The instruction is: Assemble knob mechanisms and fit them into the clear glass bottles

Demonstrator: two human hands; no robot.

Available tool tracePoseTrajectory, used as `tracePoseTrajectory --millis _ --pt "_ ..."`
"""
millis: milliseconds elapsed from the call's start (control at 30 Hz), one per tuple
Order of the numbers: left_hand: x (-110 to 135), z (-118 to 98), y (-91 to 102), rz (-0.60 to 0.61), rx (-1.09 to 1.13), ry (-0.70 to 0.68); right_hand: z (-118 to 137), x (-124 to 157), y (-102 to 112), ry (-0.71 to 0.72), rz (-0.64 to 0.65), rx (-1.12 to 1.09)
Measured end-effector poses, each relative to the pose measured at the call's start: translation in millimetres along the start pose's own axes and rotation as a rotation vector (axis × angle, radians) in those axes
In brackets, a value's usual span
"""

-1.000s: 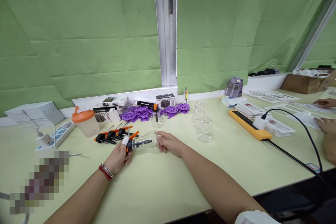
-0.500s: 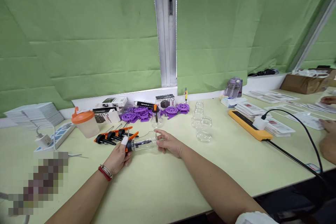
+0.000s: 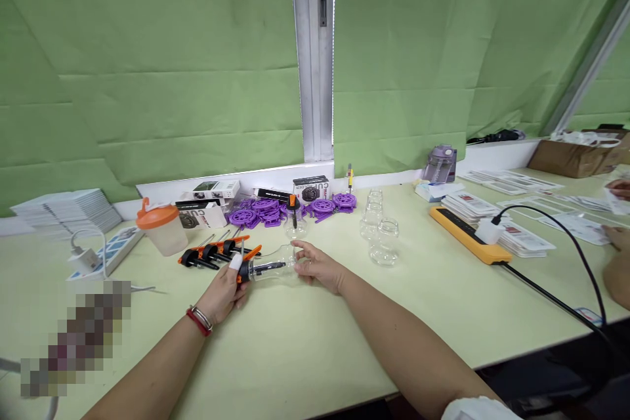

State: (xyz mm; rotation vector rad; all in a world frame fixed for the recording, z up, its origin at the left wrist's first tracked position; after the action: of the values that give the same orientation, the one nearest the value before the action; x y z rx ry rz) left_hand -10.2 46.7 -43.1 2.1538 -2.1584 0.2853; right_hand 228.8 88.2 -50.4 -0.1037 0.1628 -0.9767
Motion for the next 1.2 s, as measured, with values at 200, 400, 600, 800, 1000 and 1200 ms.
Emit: tracePoseTrajectory --millis 200,400,600,800,1000,1200 --pt "-0.3 0.2 -0.6 0.012 -0.009 -0.017 -3.7 -6.7 -4.2 -0.044 -0.017 0.068" --pt "0.2 -0.6 -0.8 0.009 -0.004 -0.006 -3.8 -6.3 -5.0 -0.01 -0.005 0.087" --pt "-0.6 0.7 0.3 -0.005 0.01 0.011 1.6 1.2 -0.6 -0.006 0.022 0.026" --pt "0.0 -0.2 -0.5 -0.029 0.011 0.034 -4.4 -3.8 0.4 -0.022 0.001 0.083" --pt "2.1 -1.8 -3.0 -0.028 -0.007 0.01 -2.9 -6.1 -4.6 -0.037 0.001 0.103" --pt "1.2 -1.1 -1.5 0.001 -0.007 0.004 -4.5 -7.1 -6.4 -0.027 -0.029 0.126"
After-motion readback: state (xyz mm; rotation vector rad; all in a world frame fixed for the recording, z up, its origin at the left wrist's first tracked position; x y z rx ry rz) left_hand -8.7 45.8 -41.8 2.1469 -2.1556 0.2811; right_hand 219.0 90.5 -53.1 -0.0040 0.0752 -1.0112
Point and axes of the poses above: each hand's wrist, its own x-axis away from the middle knuckle, its own y-axis out of the back of the hand, z = x × y, the point moved 1 cm from there along -x, towards the middle knuckle, and after that the axes turned 3 degrees about y, right-handed, at the moved point
